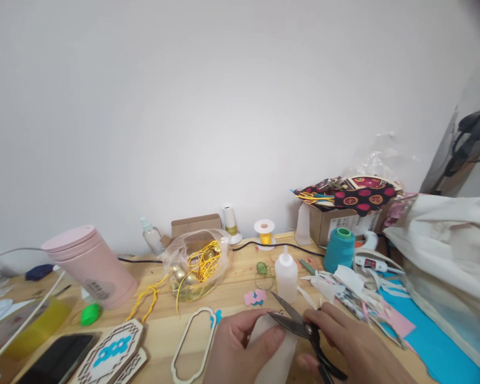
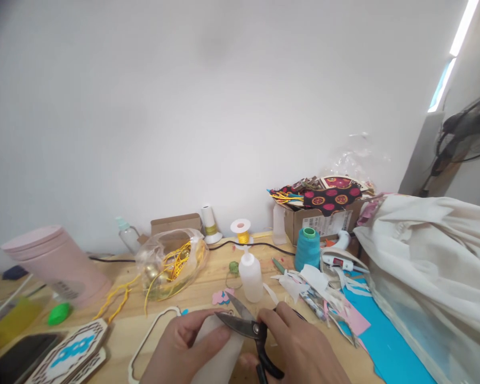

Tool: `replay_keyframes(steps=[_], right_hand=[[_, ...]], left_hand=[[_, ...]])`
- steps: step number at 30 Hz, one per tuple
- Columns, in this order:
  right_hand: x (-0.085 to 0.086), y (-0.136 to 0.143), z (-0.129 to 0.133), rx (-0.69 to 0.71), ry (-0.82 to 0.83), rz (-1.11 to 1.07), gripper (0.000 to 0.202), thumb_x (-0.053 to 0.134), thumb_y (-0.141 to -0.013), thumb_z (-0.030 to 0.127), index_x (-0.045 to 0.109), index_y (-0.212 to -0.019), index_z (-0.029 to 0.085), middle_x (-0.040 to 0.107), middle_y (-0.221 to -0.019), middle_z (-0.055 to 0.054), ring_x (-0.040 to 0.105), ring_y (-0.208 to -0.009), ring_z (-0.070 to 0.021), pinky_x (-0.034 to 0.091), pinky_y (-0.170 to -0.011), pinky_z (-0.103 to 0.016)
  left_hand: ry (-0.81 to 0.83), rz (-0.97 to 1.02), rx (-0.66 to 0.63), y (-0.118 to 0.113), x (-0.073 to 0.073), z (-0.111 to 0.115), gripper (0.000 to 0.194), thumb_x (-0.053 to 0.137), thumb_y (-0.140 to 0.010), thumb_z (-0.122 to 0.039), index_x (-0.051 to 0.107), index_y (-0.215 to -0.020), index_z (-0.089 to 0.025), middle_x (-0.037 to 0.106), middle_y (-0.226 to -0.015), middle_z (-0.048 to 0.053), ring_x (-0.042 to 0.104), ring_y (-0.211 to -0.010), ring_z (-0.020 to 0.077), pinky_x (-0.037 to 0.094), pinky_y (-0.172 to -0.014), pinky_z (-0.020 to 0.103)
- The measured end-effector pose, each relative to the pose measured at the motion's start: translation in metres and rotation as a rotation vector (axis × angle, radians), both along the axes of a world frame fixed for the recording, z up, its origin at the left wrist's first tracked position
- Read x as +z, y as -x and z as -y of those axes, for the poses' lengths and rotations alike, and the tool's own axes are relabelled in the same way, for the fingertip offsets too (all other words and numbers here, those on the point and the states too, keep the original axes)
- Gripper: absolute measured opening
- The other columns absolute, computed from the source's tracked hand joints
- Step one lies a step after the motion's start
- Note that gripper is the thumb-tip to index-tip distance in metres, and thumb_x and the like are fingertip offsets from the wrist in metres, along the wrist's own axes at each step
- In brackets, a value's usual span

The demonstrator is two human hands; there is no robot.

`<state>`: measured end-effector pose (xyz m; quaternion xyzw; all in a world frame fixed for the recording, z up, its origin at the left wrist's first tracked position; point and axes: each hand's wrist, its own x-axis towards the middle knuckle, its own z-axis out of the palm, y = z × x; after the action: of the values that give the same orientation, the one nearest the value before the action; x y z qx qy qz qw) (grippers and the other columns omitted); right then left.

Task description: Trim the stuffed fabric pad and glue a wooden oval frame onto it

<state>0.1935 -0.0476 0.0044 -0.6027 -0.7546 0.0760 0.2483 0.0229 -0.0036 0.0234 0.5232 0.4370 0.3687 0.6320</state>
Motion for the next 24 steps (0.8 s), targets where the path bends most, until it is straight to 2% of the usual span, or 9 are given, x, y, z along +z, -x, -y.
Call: replay_keyframes(steps=[3,9,13,16,21,24], right_hand=[[-0.001,0.0,0.001,0.001,0.006,0.015,0.024,0.061,-0.07,0.026,0.059,-0.094,0.021,0.062,-0.085,-0.005,0.063,-0.071,-0.0189,0.052,-0.061,-0.027],[-0.003,-0.001,0.0,-0.01,-0.044,0.022,0.026,0.061,-0.069,0.024,0.059,-0.094,0.022,0.062,-0.084,-0.005,0.062,-0.07,-0.019,0.052,-0.06,-0.028],[-0.001,0.0,0.0,-0.003,-0.032,0.03,0.023,0.06,-0.07,0.024,0.06,-0.092,0.022,0.062,-0.082,-0.004,0.062,-0.068,-0.0189,0.052,-0.058,-0.028],[-0.001,0.0,0.0,0.012,-0.041,0.013,0.023,0.059,-0.07,0.022,0.059,-0.093,0.022,0.062,-0.082,-0.004,0.062,-0.068,-0.0177,0.052,-0.058,-0.026],[-0.002,-0.002,-0.001,0.006,-0.067,0.028,0.023,0.059,-0.071,0.024,0.059,-0.093,0.022,0.062,-0.083,-0.004,0.063,-0.069,-0.0179,0.051,-0.058,-0.026],[-0.003,-0.001,-0.002,0.003,-0.054,0.041,0.021,0.059,-0.07,0.023,0.059,-0.092,0.022,0.062,-0.081,-0.004,0.063,-0.067,-0.0179,0.051,-0.056,-0.026]], left_hand=[[-0.013,0.006,-0.028,-0.002,0.002,0.002,0.026,0.069,-0.059,-0.033,0.073,-0.074,-0.013,0.066,-0.058,0.002,0.054,-0.054,0.0142,0.04,-0.052,0.021],[-0.108,-0.005,0.039,-0.006,0.006,0.006,0.019,0.067,-0.061,-0.027,0.074,-0.076,-0.018,0.069,-0.061,-0.001,0.055,-0.056,0.0131,0.042,-0.054,0.018],[-0.209,-0.158,0.033,-0.004,0.001,0.004,0.021,0.064,-0.064,-0.03,0.074,-0.076,-0.017,0.064,-0.058,0.0,0.052,-0.054,0.0135,0.04,-0.049,0.018],[-0.307,-0.255,0.035,-0.003,-0.005,0.003,0.024,0.062,-0.066,-0.033,0.074,-0.077,-0.016,0.061,-0.058,0.001,0.052,-0.057,0.0152,0.041,-0.052,0.02],[-0.274,-0.182,0.048,-0.002,-0.006,0.002,0.023,0.062,-0.066,-0.034,0.073,-0.08,-0.019,0.062,-0.064,0.002,0.055,-0.063,0.0173,0.042,-0.056,0.021],[-0.321,-0.208,0.054,-0.003,-0.004,0.003,0.021,0.063,-0.066,-0.032,0.074,-0.078,-0.019,0.061,-0.061,0.0,0.055,-0.062,0.0164,0.043,-0.058,0.021]])
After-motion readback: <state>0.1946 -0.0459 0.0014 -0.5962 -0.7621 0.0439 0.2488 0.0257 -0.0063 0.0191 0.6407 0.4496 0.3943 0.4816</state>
